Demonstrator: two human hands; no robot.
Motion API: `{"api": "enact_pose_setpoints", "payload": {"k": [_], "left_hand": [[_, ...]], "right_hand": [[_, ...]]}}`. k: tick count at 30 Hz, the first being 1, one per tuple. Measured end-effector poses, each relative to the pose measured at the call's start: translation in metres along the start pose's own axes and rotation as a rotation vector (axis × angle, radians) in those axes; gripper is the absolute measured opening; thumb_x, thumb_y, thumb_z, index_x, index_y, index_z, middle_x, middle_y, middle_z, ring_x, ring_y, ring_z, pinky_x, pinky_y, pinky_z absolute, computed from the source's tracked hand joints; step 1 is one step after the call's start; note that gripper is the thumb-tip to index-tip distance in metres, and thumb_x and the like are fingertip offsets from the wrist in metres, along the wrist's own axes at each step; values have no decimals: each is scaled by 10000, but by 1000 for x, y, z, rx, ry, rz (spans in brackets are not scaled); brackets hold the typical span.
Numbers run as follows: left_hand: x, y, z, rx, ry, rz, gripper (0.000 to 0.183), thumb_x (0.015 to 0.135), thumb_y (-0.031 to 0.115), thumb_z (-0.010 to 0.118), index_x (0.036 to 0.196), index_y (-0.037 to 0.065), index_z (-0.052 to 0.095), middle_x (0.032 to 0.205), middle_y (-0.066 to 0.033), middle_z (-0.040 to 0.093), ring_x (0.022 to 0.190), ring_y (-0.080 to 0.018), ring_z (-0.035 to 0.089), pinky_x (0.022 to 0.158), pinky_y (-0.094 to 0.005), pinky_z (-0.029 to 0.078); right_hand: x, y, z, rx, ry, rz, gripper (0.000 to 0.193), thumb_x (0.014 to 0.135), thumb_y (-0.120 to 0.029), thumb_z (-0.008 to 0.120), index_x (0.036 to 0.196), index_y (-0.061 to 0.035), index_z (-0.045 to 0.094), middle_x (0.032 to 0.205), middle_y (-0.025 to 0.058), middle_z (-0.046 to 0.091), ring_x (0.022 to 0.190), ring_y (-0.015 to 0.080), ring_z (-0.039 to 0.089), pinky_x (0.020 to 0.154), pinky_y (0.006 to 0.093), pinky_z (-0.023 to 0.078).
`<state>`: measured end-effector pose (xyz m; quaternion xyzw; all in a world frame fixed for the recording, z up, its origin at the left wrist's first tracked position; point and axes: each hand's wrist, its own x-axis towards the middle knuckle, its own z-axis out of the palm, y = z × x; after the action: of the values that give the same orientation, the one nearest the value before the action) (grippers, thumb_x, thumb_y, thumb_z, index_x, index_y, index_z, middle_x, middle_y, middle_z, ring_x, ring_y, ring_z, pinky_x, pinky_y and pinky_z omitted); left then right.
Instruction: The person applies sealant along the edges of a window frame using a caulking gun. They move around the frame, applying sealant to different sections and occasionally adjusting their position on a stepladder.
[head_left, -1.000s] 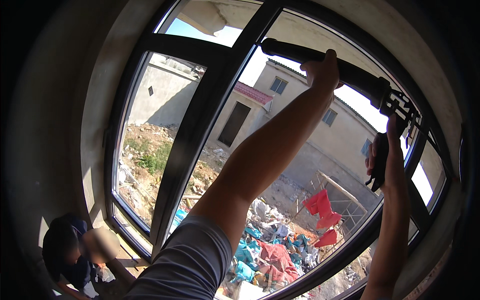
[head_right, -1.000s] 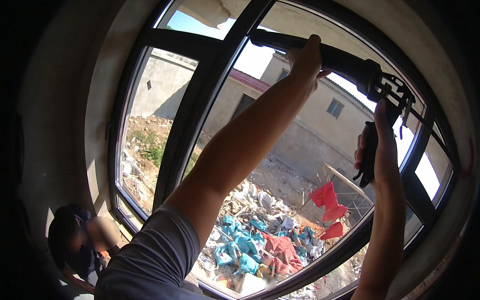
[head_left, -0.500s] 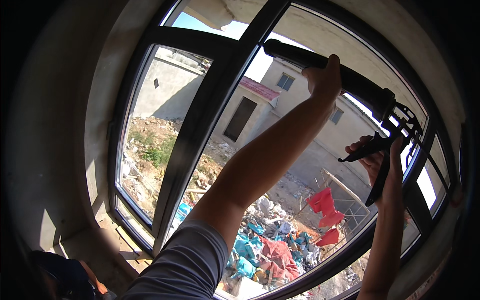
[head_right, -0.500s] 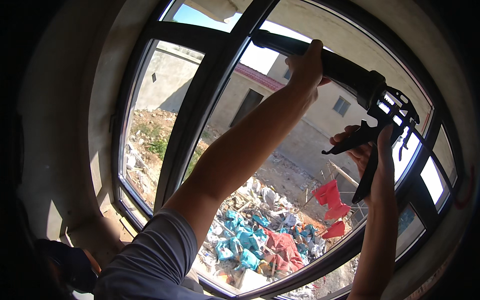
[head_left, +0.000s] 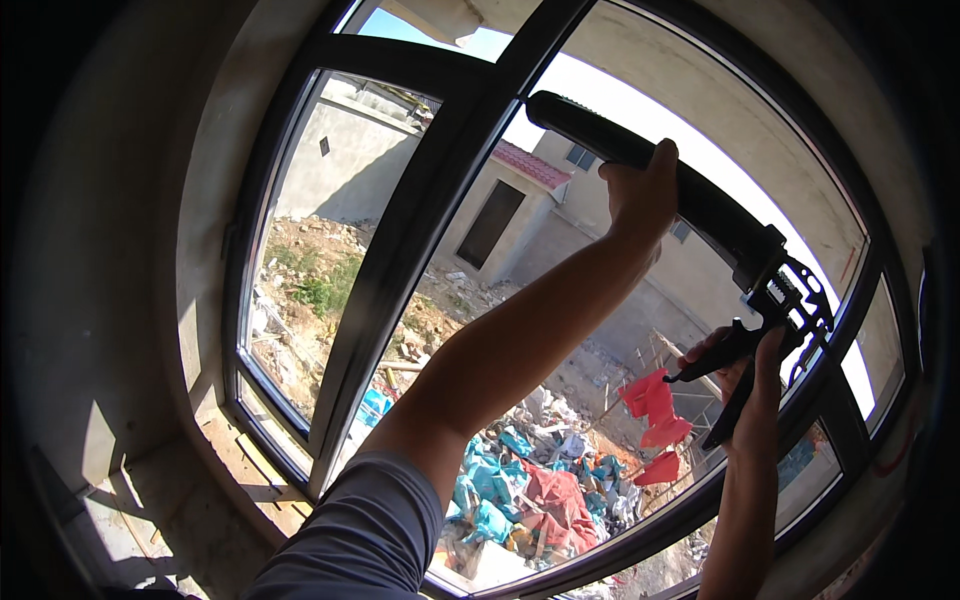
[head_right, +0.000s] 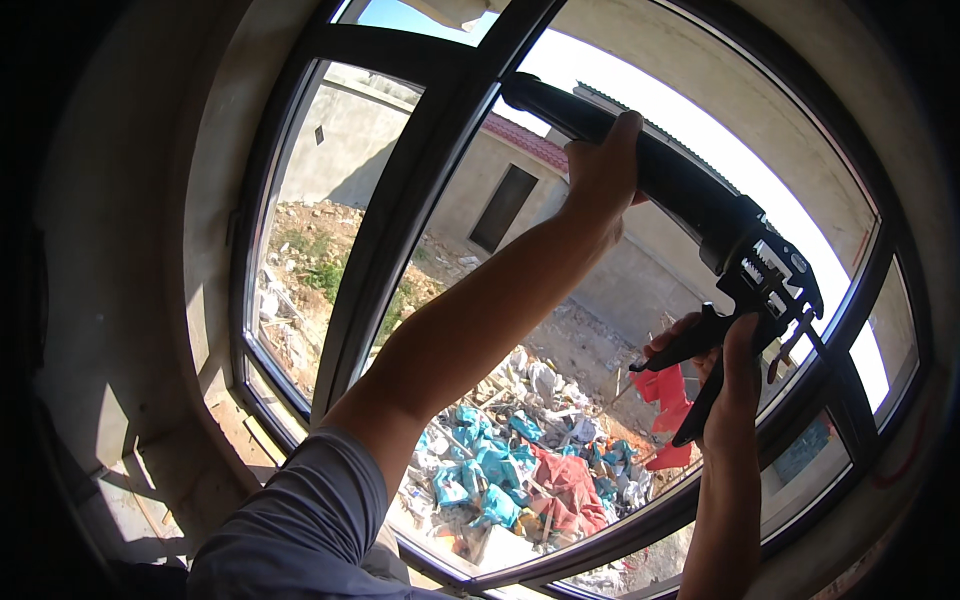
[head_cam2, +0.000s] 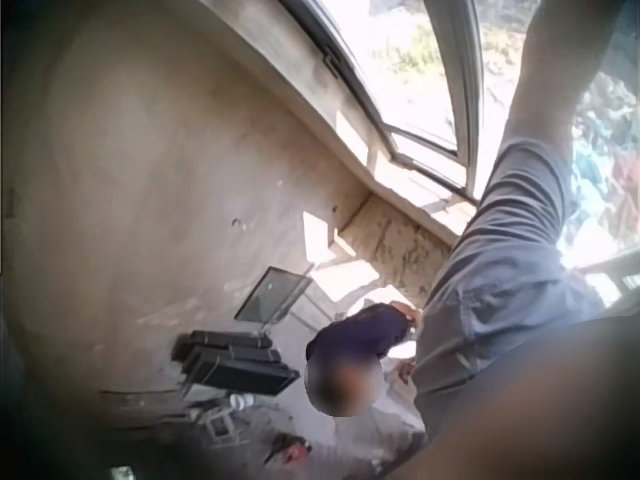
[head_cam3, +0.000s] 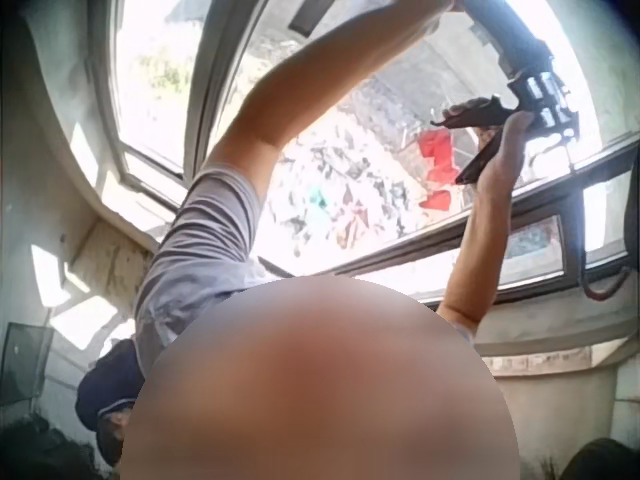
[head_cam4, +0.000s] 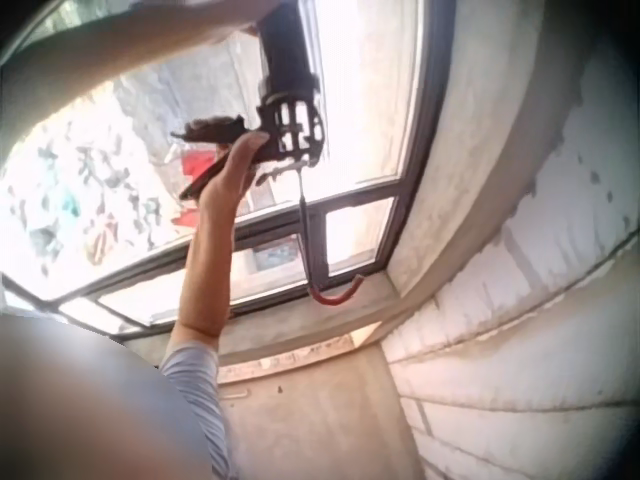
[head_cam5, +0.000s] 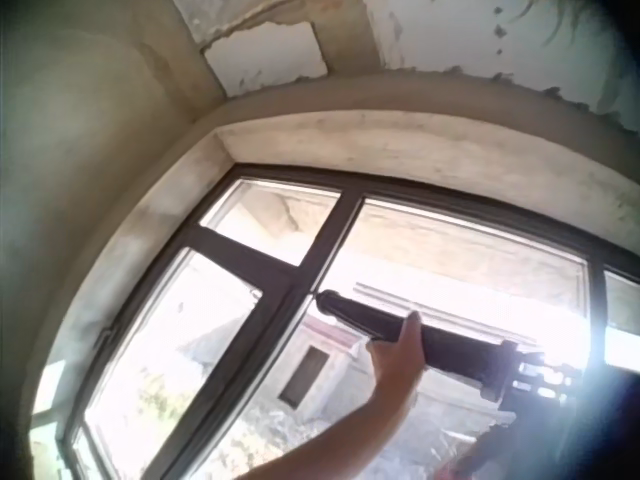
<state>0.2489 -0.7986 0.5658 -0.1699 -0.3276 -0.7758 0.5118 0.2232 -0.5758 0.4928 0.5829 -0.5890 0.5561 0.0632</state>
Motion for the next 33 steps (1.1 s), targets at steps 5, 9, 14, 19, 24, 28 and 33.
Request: {"api": "enact_pose_setpoints", "payload": {"k": [5, 9, 14, 19, 24, 28, 33], "left_hand": [[1, -28, -35, 114, 112, 45, 530, 856, 356, 688, 1105, -36, 430, 980, -132, 552, 885, -208, 577, 785, -332, 477], [-18, -51, -58, 116, 143, 79, 325, 887, 306, 687, 961, 50, 502, 821, -22, 528, 688, -103, 534, 581, -274, 437], [-60, -41, -96, 31, 65, 7, 498, 887, 330, 717, 1120, -18, 449, 941, -67, 538, 841, -131, 535, 765, -312, 483], [-95, -50, -126, 25, 170, -83, 272, 897, 270, 711, 992, 114, 509, 780, 22, 528, 585, -71, 558, 448, -236, 462], [-134, -40, -161, 201, 143, -201, 382, 877, 341, 698, 1066, 64, 514, 829, -11, 548, 638, -113, 592, 556, -271, 543], [-157, -47, -178, 205, 216, -293, 316, 879, 249, 712, 1042, 41, 539, 802, -20, 573, 600, -103, 606, 482, -263, 532], [-179, -63, -215, 283, 256, -309, 409, 893, 269, 726, 1118, 0, 514, 870, -52, 597, 681, -128, 641, 535, -274, 568]], "right_hand": [[-23, 23, 13, -28, -45, 61, 748, 1000, -721, 344, 1023, -15, 589, 847, 131, 661, 846, 254, 691, 906, 433, 531], [-51, 59, 15, 99, 12, 59, 560, 1034, -546, 498, 1041, 7, 588, 849, 127, 656, 806, 255, 702, 778, 426, 579], [-83, 76, 34, 58, -49, 42, 508, 1022, -518, 541, 1160, -30, 534, 831, 90, 639, 748, 188, 680, 706, 350, 576], [-123, 100, 56, 44, -18, 117, 546, 1005, -574, 535, 970, -31, 572, 786, 74, 621, 738, 183, 663, 725, 352, 558], [-168, 147, 71, 135, -44, 163, 347, 966, -336, 642, 1094, -24, 560, 833, 44, 619, 744, 141, 632, 705, 307, 532], [-217, 211, 71, 37, -65, 141, 245, 905, -154, 721, 1095, -32, 626, 890, 33, 634, 795, 123, 615, 731, 290, 512], [-242, 227, 98, -17, -25, 30, 277, 867, -182, 788, 1045, -26, 645, 837, 32, 634, 736, 133, 614, 656, 295, 504]]}}
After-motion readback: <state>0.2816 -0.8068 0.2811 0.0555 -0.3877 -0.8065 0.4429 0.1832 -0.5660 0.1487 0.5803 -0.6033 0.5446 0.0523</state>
